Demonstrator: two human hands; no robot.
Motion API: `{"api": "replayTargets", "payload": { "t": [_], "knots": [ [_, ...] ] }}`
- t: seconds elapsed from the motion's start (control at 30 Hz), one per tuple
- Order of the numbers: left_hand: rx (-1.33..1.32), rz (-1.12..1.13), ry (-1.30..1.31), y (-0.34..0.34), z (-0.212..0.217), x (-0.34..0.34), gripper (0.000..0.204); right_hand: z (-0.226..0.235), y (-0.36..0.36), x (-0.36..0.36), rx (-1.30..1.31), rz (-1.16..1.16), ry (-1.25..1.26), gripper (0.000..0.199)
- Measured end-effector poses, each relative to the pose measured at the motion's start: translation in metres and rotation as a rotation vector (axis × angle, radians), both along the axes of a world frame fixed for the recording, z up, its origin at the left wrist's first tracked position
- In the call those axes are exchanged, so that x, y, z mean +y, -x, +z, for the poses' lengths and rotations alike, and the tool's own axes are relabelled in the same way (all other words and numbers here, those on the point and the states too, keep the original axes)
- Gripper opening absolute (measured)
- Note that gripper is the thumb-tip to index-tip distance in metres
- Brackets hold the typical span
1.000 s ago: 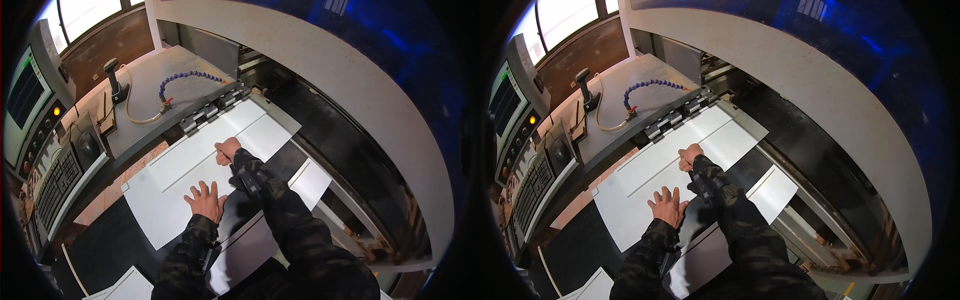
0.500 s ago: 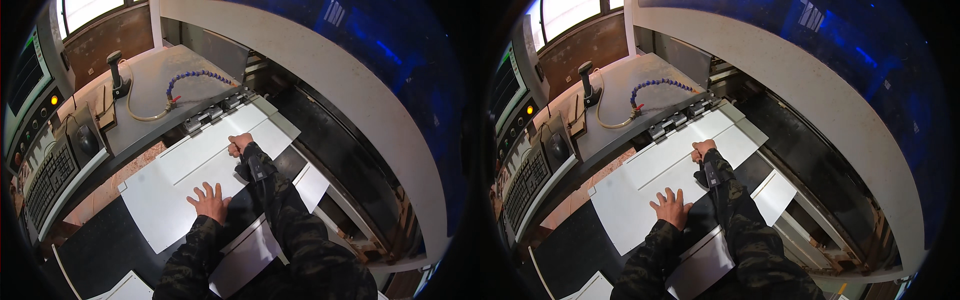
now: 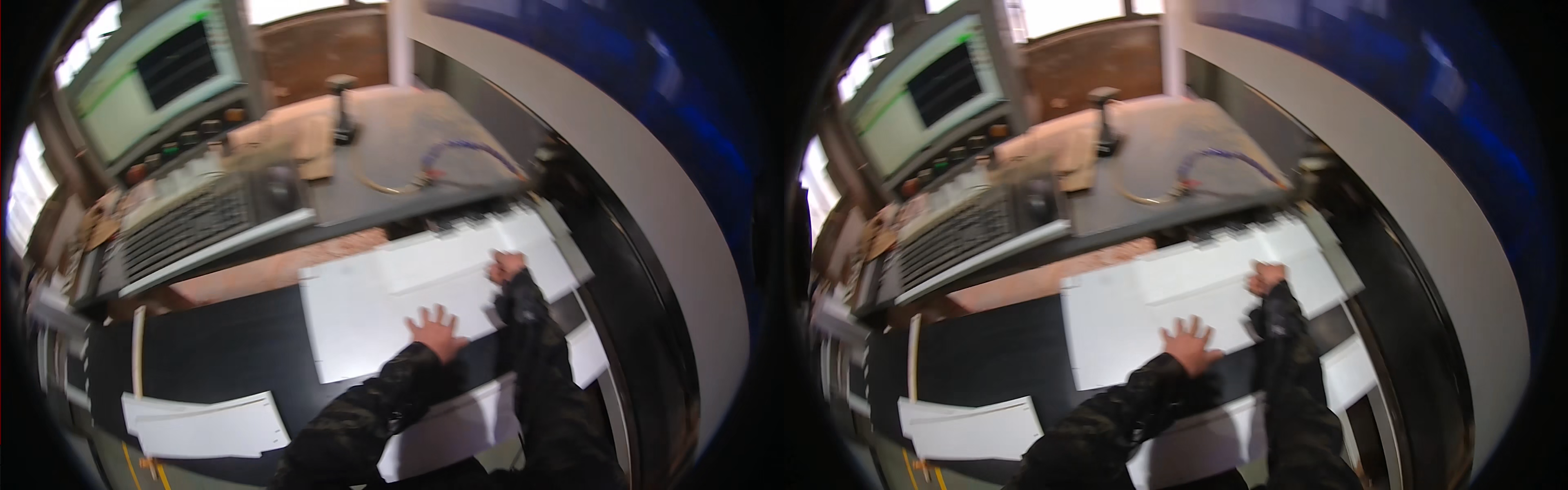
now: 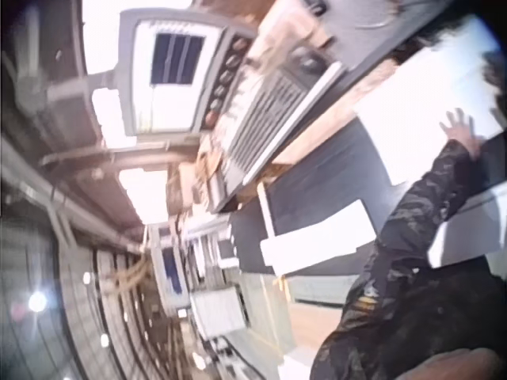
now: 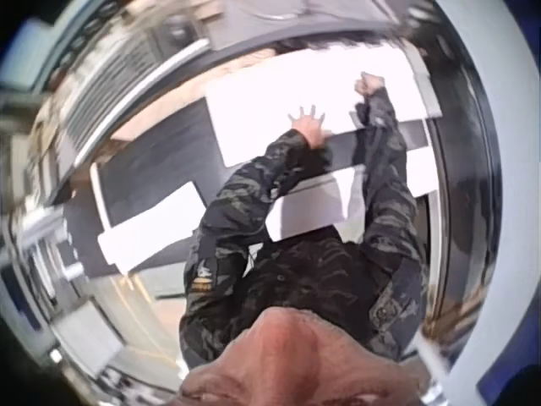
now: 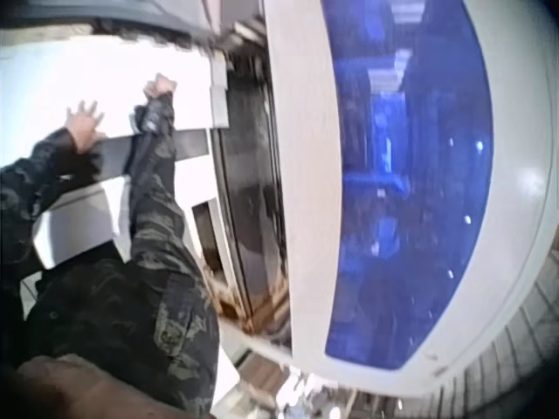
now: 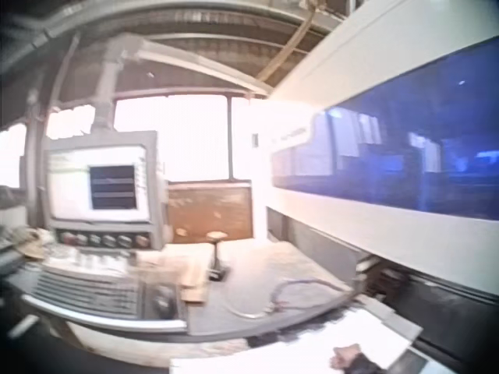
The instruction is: The person is seen operating a woodworking machine, feeding white wood panels into it, and then using a utility knife to trim or mark them.
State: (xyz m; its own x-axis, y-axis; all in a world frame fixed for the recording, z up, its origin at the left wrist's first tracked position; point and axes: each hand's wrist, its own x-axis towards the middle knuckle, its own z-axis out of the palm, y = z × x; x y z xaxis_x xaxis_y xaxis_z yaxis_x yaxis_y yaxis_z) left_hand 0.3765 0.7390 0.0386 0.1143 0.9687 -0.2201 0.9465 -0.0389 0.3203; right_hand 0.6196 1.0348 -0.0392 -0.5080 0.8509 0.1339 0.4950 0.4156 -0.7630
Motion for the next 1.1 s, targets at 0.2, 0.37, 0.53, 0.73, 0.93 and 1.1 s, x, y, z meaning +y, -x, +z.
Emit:
{"api": "replayTargets", "payload": {
  "t": [0.2, 0.37, 0.53, 0.73, 0.93, 1.1],
  "knots": [
    [-0.341, 0.052, -0.127, 0.076, 0.130, -0.101, 0.060, 0.015, 0.074, -0.032, 0.607, -0.534, 0.946, 0.042],
    [-0.548, 0.295, -0.393, 0.098, 0.187, -0.274, 0.049, 0.039, 0.079, -0.053, 0.476, -0.604, 0.743, 0.043],
    [-0.495, 0.845, -0.555, 0.127, 0.148, -0.465, 0.036, 0.066, 0.116, -0.109, 0.320, -0.342, 0.983, 0.042],
    [-0.214, 1.437, -0.958, 0.201, 0.094, -0.654, 0.051, 0.202, 0.194, -0.331, 0.014, 0.412, 0.677, 0.037],
    [0.177, 1.781, -1.085, 0.336, 0.037, -0.838, 0.079, 0.239, 0.258, -0.573, -0.180, 0.703, 0.403, 0.052],
    [0.357, 1.786, -0.918, 0.440, 0.003, -0.923, 0.085, 0.150, 0.344, -0.679, -0.214, 0.543, 0.080, 0.089]
  ]
}}
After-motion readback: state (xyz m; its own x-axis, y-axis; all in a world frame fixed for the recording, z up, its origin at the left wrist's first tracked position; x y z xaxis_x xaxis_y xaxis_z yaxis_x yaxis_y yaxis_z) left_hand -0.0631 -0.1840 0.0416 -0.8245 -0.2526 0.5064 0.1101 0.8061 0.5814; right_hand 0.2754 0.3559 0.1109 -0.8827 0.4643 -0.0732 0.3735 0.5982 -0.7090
